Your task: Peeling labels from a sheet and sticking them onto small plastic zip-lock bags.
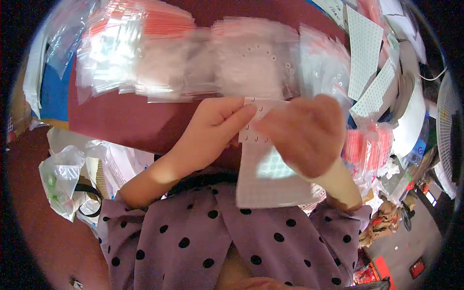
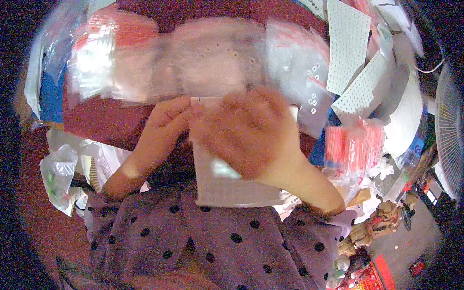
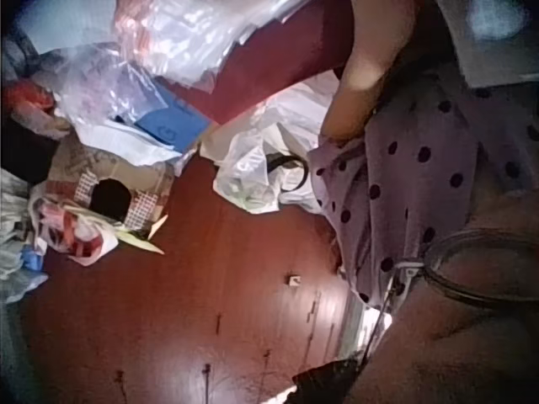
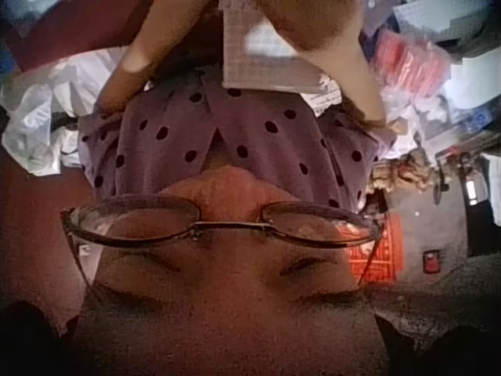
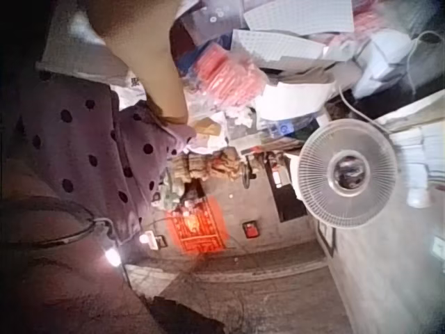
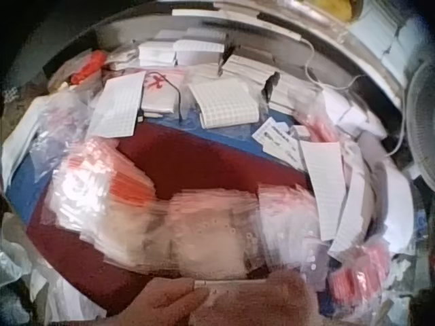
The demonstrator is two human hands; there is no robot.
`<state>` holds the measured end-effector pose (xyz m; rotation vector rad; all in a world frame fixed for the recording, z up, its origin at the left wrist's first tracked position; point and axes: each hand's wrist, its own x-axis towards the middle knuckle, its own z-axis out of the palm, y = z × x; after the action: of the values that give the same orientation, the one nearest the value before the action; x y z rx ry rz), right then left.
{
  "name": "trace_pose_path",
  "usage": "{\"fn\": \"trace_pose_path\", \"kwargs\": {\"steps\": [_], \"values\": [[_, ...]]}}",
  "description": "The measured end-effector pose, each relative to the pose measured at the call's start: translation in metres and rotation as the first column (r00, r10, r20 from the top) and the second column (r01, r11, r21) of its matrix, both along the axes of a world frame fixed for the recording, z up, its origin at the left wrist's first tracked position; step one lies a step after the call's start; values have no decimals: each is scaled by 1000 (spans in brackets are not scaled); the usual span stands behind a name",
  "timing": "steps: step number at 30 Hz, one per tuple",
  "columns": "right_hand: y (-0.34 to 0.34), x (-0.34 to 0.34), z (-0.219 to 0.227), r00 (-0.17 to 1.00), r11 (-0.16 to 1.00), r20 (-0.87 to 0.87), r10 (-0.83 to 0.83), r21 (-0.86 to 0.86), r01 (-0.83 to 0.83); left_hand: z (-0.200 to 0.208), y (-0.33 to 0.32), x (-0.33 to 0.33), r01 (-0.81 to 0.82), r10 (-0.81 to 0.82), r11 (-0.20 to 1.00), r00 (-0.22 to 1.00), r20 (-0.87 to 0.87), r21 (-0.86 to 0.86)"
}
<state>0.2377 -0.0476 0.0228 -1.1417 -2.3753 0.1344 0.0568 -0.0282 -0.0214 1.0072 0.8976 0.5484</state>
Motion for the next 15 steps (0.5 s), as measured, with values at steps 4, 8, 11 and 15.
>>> {"fn": "trace_pose_path", "kwargs": {"steps": [4, 8, 11, 15], "values": [[20, 5, 2, 980, 944, -121, -159, -310, 115, 8, 2, 2, 121, -61, 938, 980, -188, 325], [20, 6, 3, 980, 897, -157, -118, -441, 37, 2, -2, 3, 129, -66, 925, 981, -183, 358], [14, 4, 2, 981, 922, -141, -137, -380, 74, 3, -3, 3, 125, -79, 943, 984, -158, 309], [5, 7, -8, 993, 993, -73, -97, -73, 92, 8, -7, 2, -21, 27, 996, 998, 64, -82]]}}
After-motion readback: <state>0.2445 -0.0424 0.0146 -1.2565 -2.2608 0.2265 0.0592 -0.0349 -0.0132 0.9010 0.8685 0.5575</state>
